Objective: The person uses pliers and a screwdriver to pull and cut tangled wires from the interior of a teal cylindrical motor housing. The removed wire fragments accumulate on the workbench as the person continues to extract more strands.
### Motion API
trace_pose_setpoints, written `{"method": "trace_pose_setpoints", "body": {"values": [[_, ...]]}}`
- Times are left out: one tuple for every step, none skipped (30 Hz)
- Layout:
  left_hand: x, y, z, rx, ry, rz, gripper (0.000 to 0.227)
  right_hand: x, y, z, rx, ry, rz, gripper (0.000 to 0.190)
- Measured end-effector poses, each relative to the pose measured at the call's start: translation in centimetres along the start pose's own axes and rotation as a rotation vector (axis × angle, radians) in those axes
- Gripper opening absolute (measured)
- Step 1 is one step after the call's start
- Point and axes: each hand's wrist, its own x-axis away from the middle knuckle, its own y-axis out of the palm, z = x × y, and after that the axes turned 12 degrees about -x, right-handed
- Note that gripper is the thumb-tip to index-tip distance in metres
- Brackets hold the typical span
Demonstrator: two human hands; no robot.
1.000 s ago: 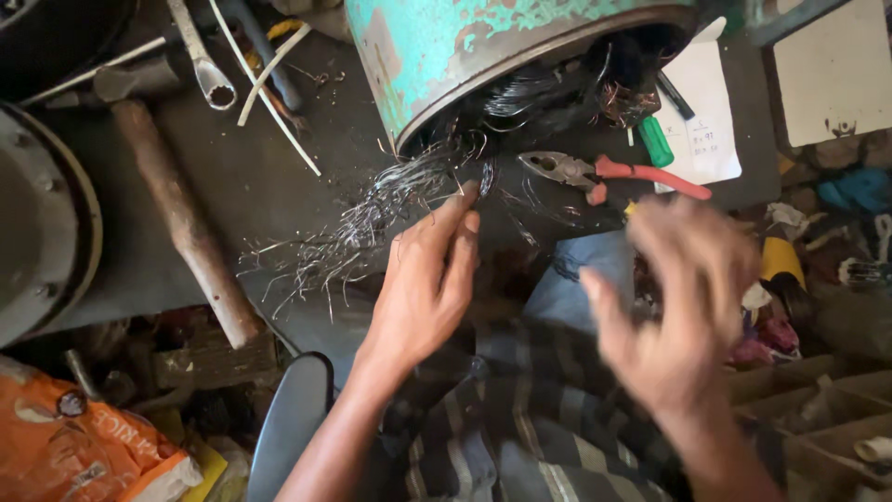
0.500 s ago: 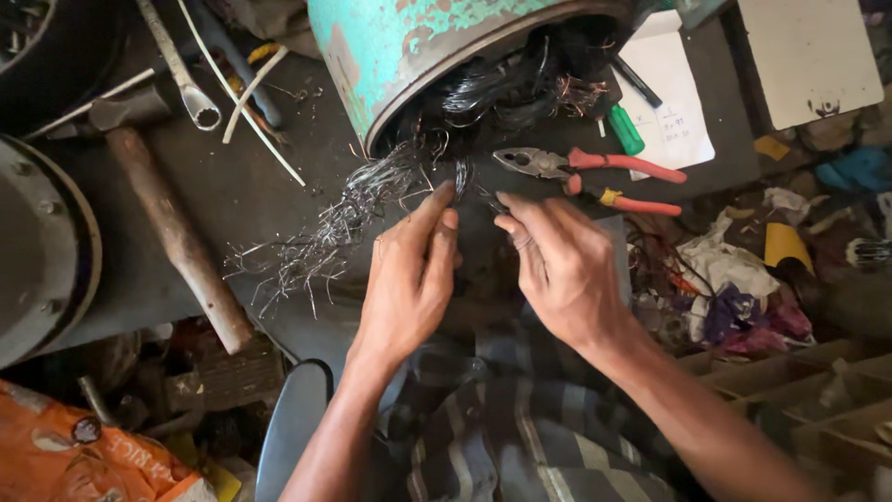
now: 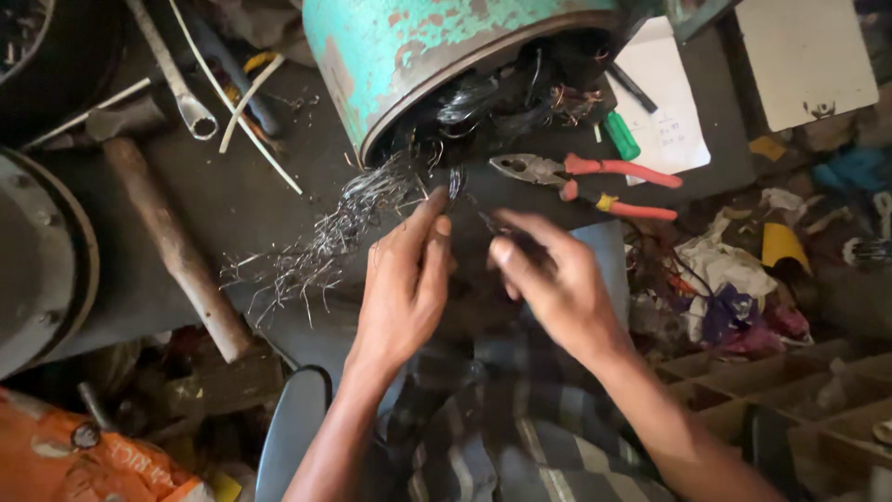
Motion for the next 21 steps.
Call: {"method": "trace_pose_setpoints", "body": {"values": [[0.3, 0.0, 0.0, 0.0, -0.005, 0.0, 0.039, 0.9, 0.4, -0.6, 0.242, -0.207, 0.037, 0.044], [0.1, 0.1, 0.2, 0.003, 0.002, 0.003, 0.039, 1.5, 0.6, -1.4, 0.489, -0.424, 0.079, 0.049], [0.0, 0.1, 0.4, 0.006, 0.01, 0.007, 0.039, 1.8, 0.8, -2.2, 0.736, -0.641, 0.122, 0.056], [-0.1, 0.1, 0.6, 0.017, -0.014, -0.004, 0.04, 1.9, 0.9, -2.7, 0.781, -0.692, 0.147, 0.051], [-0.1, 0.1, 0.7, 0.027, -0.038, -0.016, 0.04, 1.8, 1.0, -3.1, 0.825, -0.744, 0.171, 0.046], [0.0, -0.1, 0.9, 0.033, -0.056, -0.017, 0.041, 1.6, 1.1, -3.5, 0.865, -0.809, 0.194, 0.043], [0.2, -0.2, 1.3, 0.024, -0.07, -0.018, 0.04, 1.7, 1.0, -3.8, 0.887, -0.782, 0.184, 0.038], [0.3, -0.3, 1.4, 0.014, -0.077, -0.014, 0.04, 1.5, 0.7, -3.9, 0.907, -0.765, 0.175, 0.033], [0.6, -0.5, 1.6, 0.003, -0.085, -0.009, 0.04, 1.5, 0.3, -3.7, 0.927, -0.748, 0.166, 0.028], [0.4, -0.7, 1.7, 0.003, -0.028, 0.025, 0.038, 1.4, -0.3, -3.6, 0.866, -0.728, 0.136, 0.023], [0.6, -0.9, 1.9, 0.004, 0.03, 0.059, 0.037, 1.8, -0.8, -3.3, 0.806, -0.709, 0.104, 0.019], [0.4, -1.0, 2.0, 0.006, 0.103, 0.103, 0.036, 1.9, -1.5, -2.9, 0.752, -0.707, 0.074, 0.015], [0.2, -1.2, 1.9, 0.011, 0.044, 0.077, 0.036, 1.7, -2.4, -2.2, 0.662, -0.572, 0.011, 0.011], [0.7, -1.1, 1.6, 0.02, -0.022, 0.045, 0.037, 1.7, -3.0, -1.0, 0.574, -0.427, -0.055, 0.014], [0.9, -0.8, 1.2, 0.042, 0.0, 0.061, 0.037, 1.8, -3.8, 0.4, 0.424, -0.272, -0.111, 0.015], [1.2, -0.6, 0.8, 0.06, 0.016, 0.067, 0.037, 1.9, -4.0, 2.0, 0.22, -0.139, -0.124, 0.017], [1.4, -0.2, 0.5, 0.078, 0.032, 0.073, 0.037, 1.7, -4.1, 3.7, 0.008, -0.019, -0.121, 0.019], [1.2, 0.1, 0.2, 0.098, -0.026, 0.058, 0.036, 1.0, -3.7, 5.5, -0.154, 0.026, -0.095, 0.021], [0.9, 0.5, 0.1, 0.118, -0.085, 0.043, 0.035, 0.0, -3.3, 6.9, -0.321, 0.076, -0.063, 0.023], [1.3, 1.4, 0.2, 0.037, -0.015, 0.296, 0.032, -1.5, -2.9, 8.0, -0.323, 0.05, -0.041, 0.025], [0.7, 2.0, 0.0, -0.038, 0.055, 0.55, 0.03, -2.5, -2.8, 8.8, -0.241, -0.04, -0.023, 0.027]]}}
